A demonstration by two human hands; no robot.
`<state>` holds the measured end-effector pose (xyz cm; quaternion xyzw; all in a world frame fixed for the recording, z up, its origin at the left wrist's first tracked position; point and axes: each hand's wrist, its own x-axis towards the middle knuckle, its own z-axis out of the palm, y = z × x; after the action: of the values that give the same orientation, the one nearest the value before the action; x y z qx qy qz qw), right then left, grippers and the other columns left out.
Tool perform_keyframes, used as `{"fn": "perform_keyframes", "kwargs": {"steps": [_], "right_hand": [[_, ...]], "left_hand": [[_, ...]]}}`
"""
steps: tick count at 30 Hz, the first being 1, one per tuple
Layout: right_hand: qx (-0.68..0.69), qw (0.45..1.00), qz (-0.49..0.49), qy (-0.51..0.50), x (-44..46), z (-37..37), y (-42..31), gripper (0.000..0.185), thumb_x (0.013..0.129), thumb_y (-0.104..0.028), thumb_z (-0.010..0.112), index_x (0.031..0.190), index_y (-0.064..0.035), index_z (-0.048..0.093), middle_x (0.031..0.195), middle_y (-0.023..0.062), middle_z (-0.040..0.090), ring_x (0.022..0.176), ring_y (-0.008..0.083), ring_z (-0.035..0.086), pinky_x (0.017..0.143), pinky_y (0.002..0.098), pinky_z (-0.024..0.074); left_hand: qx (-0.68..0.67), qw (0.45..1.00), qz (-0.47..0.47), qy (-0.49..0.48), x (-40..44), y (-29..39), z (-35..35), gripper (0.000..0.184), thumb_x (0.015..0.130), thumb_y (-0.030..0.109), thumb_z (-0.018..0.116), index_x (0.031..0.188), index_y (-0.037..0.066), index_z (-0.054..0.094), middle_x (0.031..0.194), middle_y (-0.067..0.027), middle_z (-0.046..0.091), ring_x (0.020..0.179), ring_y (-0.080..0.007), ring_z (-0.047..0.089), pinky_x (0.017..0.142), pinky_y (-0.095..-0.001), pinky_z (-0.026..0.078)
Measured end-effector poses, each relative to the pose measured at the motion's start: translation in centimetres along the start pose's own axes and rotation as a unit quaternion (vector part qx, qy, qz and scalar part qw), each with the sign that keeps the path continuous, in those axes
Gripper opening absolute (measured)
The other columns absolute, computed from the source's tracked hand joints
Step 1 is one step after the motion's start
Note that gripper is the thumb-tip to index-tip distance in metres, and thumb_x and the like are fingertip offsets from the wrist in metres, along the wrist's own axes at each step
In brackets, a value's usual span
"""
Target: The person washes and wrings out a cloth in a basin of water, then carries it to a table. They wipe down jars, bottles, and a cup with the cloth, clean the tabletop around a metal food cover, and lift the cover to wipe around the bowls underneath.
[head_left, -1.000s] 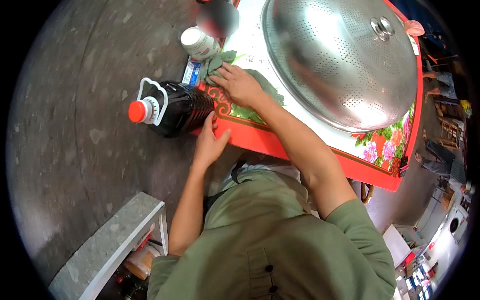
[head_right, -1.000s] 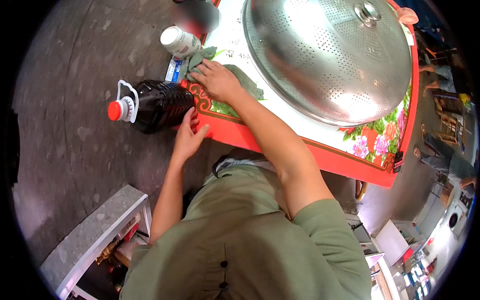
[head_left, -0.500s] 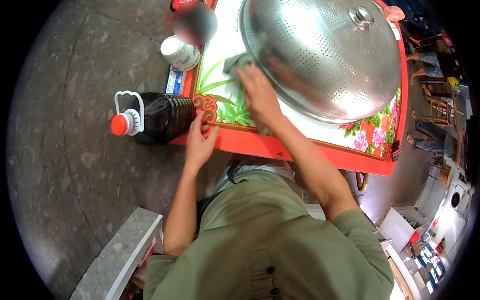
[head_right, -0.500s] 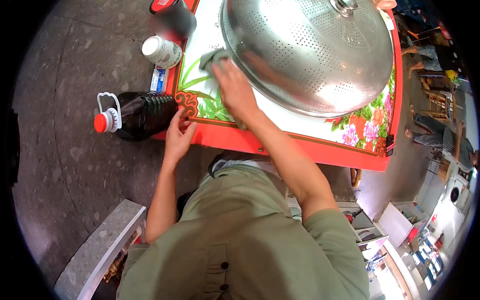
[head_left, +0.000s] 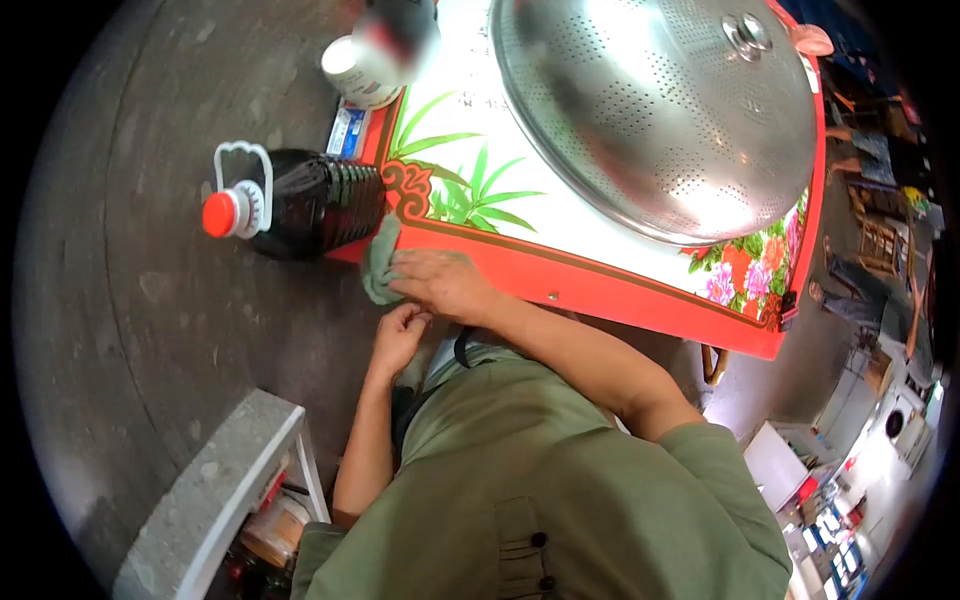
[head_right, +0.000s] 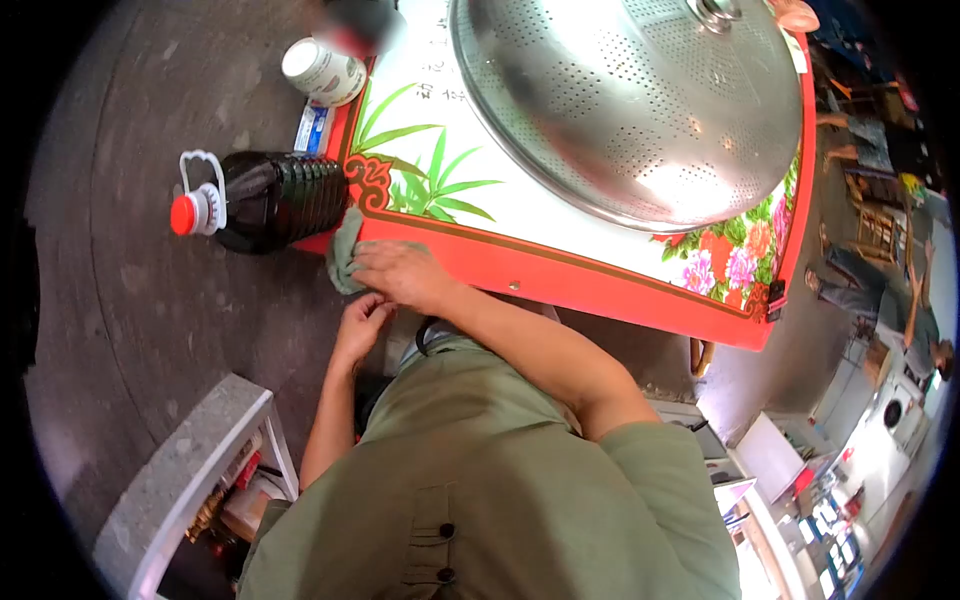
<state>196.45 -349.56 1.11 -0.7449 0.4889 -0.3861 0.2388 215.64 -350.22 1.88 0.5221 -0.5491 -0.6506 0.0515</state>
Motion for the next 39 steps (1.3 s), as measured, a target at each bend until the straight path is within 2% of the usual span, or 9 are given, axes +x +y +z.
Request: {"fn": "perform_keyframes", "kwargs": {"steps": [5,11,15,19,22,35,37,38,39], "right_hand": [[0.321,0.917,0.225,-0.074,3.6,4.4,-5.6,0.032,0.093,-0.023,0.052,0.119,-0.007,0.061,0.103,0.0191,0.067,0.093,0.0383,0.063,0.082,0.0447,0.0504],[0.366,0.91,0.183,-0.059,3.0,3.4,-7.1,0.033,0.097,-0.022,0.049,0.12,-0.0022,0.061,0.105,0.0102,0.064,0.094,0.0202,0.063,0.082,0.036,0.0512],[0.639,0.674,0.359,-0.091,0.4,-0.5,-7.0,0.031,0.101,-0.025,0.045,0.128,-0.0114,0.054,0.105,0.0016,0.063,0.088,0.0137,0.061,0.07,0.0295,0.0504],[0.724,0.603,0.334,-0.026,-2.9,-6.5,-8.3,0.028,0.102,-0.025,0.044,0.125,-0.0105,0.052,0.097,0.0006,0.065,0.074,0.0093,0.061,0.063,0.025,0.0508],[0.701,0.624,0.346,-0.017,-5.6,-10.1,-8.4,0.026,0.101,-0.025,0.047,0.121,-0.0111,0.052,0.095,0.001,0.064,0.071,0.0102,0.061,0.064,0.0261,0.0515],[0.474,0.833,0.283,0.045,-12.1,-15.9,-10.1,0.028,0.092,-0.031,0.065,0.081,-0.0077,0.055,0.067,-0.0033,0.054,0.059,0.0065,0.05,0.055,0.0223,0.042],[0.505,0.792,0.337,-0.071,-12.1,-15.3,-8.9,0.032,0.089,-0.033,0.068,0.078,-0.0058,0.055,0.064,0.0005,0.053,0.058,0.0097,0.049,0.055,0.0261,0.0413],[0.192,0.933,0.282,-0.112,-12.6,-14.4,-7.7,0.036,0.086,-0.033,0.07,0.074,-0.0031,0.053,0.06,0.0067,0.05,0.058,0.0177,0.051,0.056,0.0332,0.0421],[0.189,0.934,0.286,-0.105,-12.8,-14.2,-7.8,0.036,0.086,-0.033,0.07,0.074,-0.0031,0.053,0.06,0.0067,0.05,0.058,0.0177,0.051,0.056,0.0332,0.0421]], "left_hand": [[-0.124,0.965,-0.182,0.14,-6.4,-2.3,1.3,0.02,0.096,0.011,0.053,0.111,0.0,0.061,0.096,-0.0042,0.063,0.081,-0.0117,0.058,0.07,-0.0252,0.047],[-0.309,0.901,-0.077,0.296,-10.2,-2.2,3.7,0.048,0.095,0.014,0.056,0.139,0.005,0.041,0.127,-0.0086,0.053,0.104,-0.0142,0.056,0.084,-0.0283,0.048],[-0.321,0.88,0.038,0.347,-10.9,1.4,6.8,0.054,0.095,0.016,0.058,0.143,0.005,0.036,0.139,-0.0115,0.044,0.115,-0.0167,0.051,0.092,-0.03,0.045],[-0.263,0.881,0.179,0.351,-9.7,3.3,9.4,0.042,0.096,0.016,0.057,0.135,0.002,0.046,0.125,-0.0077,0.055,0.103,-0.0111,0.054,0.085,-0.0252,0.045],[-0.246,0.914,0.18,0.269,-10.1,5.2,11.4,0.015,0.098,0.015,0.054,0.1,0.002,0.061,0.082,0.0072,0.056,0.075,-0.0014,0.046,0.068,-0.0186,0.038],[-0.268,0.899,0.337,-0.082,-15.1,12.4,6.5,0.019,0.079,0.01,0.068,0.087,0.008,0.051,0.086,0.0005,0.055,0.079,-0.008,0.051,0.072,-0.0223,0.04],[-0.168,0.941,0.29,-0.047,-13.9,10.9,5.4,0.018,0.077,0.009,0.067,0.089,0.008,0.052,0.086,0.0006,0.055,0.08,-0.0096,0.051,0.072,-0.0238,0.041],[0.019,0.981,0.185,0.06,-13.1,10.9,5.8,0.017,0.076,0.007,0.065,0.089,0.007,0.055,0.085,0.0009,0.056,0.081,-0.0096,0.052,0.072,-0.0248,0.042],[0.359,0.906,0.154,0.161,-12.1,9.6,5.1,0.015,0.077,0.003,0.064,0.091,0.006,0.058,0.086,0.0015,0.057,0.082,-0.0088,0.053,0.072,-0.0245,0.043]]}}
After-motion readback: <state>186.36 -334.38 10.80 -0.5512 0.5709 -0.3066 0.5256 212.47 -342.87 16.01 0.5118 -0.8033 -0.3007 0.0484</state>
